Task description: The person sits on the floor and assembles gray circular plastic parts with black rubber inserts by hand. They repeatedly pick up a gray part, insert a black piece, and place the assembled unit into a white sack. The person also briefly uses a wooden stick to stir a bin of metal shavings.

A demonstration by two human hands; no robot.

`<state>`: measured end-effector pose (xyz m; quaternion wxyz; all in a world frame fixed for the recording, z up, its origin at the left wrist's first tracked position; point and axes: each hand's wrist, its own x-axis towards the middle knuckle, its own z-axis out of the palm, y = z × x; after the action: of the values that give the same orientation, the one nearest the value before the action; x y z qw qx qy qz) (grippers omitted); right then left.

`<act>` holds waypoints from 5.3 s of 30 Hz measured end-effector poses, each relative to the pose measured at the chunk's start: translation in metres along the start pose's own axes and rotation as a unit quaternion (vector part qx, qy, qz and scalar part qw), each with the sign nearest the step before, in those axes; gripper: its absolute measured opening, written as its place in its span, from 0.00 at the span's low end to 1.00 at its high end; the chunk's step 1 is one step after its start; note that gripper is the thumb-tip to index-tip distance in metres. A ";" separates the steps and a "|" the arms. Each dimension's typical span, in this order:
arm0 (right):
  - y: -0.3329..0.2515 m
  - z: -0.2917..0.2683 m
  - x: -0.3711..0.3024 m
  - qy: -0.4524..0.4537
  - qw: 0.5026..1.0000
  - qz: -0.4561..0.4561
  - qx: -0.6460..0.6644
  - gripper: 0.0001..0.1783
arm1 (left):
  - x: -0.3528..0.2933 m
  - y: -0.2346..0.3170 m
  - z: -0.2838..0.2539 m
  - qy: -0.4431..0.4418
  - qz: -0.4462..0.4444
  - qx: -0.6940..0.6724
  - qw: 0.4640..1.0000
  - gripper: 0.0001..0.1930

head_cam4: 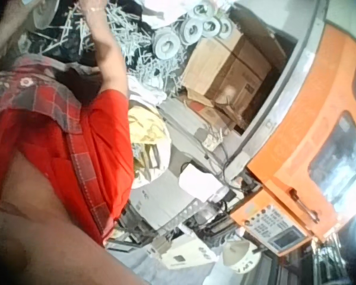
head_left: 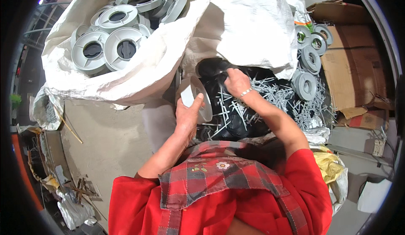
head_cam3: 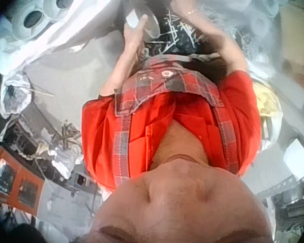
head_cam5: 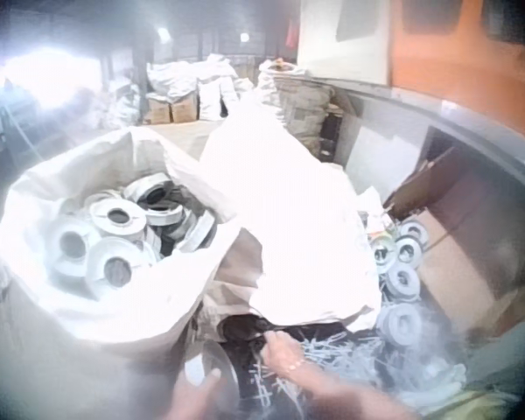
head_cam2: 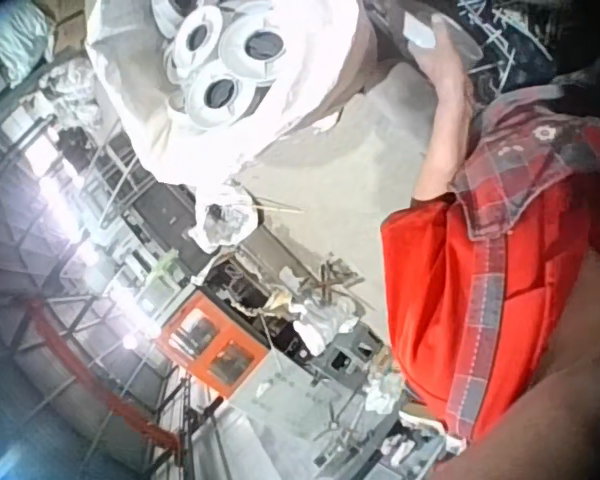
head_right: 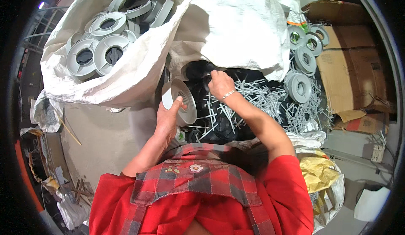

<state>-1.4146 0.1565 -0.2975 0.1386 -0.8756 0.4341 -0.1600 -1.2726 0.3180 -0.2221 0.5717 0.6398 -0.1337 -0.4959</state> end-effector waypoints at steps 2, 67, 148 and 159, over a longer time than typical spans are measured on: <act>-0.008 -0.047 -0.011 -0.027 0.984 0.085 0.153 0.10 | -0.001 0.000 0.002 -0.043 -0.024 -0.049 0.998 0.19; 0.262 -0.111 -0.161 -0.360 0.902 0.230 0.058 0.39 | -0.018 0.030 0.073 -0.279 0.377 0.431 0.771 0.25; 0.231 -0.055 -0.207 -0.427 0.875 0.200 -0.113 0.44 | -0.033 0.082 0.024 -0.202 0.440 0.299 0.822 0.33; 0.146 -0.094 -0.187 -0.451 0.876 0.109 -0.135 0.42 | -0.032 -0.005 0.036 -0.334 0.354 0.429 0.761 0.32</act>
<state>-1.6639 0.2123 -0.2980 0.2163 -0.8102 0.4349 0.3281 -1.3181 0.3216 -0.2062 0.2912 0.5192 -0.7320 -0.3313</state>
